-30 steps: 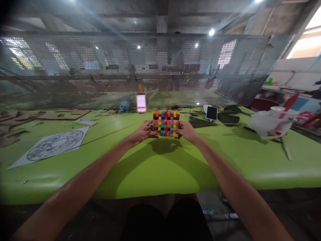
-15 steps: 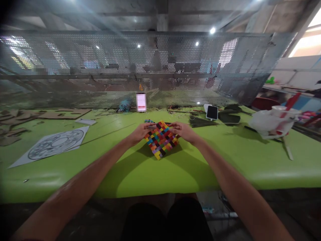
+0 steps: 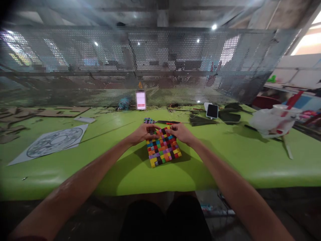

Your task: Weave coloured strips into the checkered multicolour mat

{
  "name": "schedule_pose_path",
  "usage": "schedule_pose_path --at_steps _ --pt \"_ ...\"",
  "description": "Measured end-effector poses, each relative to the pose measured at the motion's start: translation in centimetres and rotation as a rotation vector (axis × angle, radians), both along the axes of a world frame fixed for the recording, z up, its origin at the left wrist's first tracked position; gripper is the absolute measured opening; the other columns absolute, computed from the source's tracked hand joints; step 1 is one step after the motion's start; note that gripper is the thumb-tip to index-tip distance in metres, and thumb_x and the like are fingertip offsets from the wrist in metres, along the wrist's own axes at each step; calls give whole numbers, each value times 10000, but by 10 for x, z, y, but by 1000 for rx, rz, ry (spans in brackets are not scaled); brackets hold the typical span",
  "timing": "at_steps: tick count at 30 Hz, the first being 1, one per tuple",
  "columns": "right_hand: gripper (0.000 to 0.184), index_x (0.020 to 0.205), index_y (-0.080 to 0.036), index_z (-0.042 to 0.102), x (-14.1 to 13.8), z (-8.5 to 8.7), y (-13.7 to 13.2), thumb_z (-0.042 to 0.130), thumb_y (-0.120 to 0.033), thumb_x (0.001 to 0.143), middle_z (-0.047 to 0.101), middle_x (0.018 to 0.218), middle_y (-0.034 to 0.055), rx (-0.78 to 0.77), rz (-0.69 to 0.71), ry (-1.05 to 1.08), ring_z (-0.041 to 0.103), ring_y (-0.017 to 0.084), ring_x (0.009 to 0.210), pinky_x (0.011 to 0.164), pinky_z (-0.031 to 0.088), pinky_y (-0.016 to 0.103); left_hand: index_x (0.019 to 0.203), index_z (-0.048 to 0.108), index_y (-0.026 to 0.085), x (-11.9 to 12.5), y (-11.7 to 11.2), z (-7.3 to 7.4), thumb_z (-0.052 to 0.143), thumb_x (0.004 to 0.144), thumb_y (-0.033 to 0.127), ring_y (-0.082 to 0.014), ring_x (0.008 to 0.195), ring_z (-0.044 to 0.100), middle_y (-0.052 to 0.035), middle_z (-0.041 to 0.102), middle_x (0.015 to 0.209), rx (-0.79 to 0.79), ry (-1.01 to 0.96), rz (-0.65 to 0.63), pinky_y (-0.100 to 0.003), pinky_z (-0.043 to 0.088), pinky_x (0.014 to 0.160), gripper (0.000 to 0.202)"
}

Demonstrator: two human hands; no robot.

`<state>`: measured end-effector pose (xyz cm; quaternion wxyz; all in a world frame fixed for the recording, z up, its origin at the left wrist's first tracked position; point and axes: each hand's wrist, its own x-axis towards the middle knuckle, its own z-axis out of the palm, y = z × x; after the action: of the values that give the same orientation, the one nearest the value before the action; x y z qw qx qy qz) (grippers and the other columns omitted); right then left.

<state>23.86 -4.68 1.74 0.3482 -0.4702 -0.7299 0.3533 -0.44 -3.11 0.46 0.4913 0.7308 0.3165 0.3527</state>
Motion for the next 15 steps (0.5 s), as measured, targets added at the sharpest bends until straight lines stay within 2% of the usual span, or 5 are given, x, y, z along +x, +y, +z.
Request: schedule_pose_path --at_steps 2,5,8,11,15 --pt "527 640 -202 562 1 2 0 730 -685 767 497 618 -29 -7 14 -32 397 123 590 581 299 287 1114 739 119 -2 0 2 916 698 401 -95 558 494 23 606 644 1 21 -26 -238 396 536 532" --pt "516 644 -201 574 3 3 -1 734 -672 780 543 620 -22 -37 5 -24 436 124 583 573 345 279 1102 752 116 -4 1 3 921 697 357 -128 615 578 -15 664 694 -24 5 -12 -272 477 601 501" --pt "442 722 -196 653 4 4 1 736 -620 819 668 722 22 -84 -77 60 569 164 664 631 457 298 1117 745 141 -2 2 2 946 662 324 -190 811 701 -81 755 904 -105 -125 20 -352 580 790 530" --pt "350 816 -197 717 5 4 2 737 -543 862 743 856 67 -97 -196 143 661 208 786 719 548 335 1155 716 152 0 3 -2 973 626 332 -245 978 739 -138 769 1104 -217 -224 21 -440 598 929 615" --pt "229 916 -210 772 4 4 2 815 -420 835 784 958 89 -142 -151 183 711 221 841 765 614 371 1092 704 126 2 7 -9 992 592 375 -249 966 748 -144 777 1087 -207 -265 107 -478 598 974 628"
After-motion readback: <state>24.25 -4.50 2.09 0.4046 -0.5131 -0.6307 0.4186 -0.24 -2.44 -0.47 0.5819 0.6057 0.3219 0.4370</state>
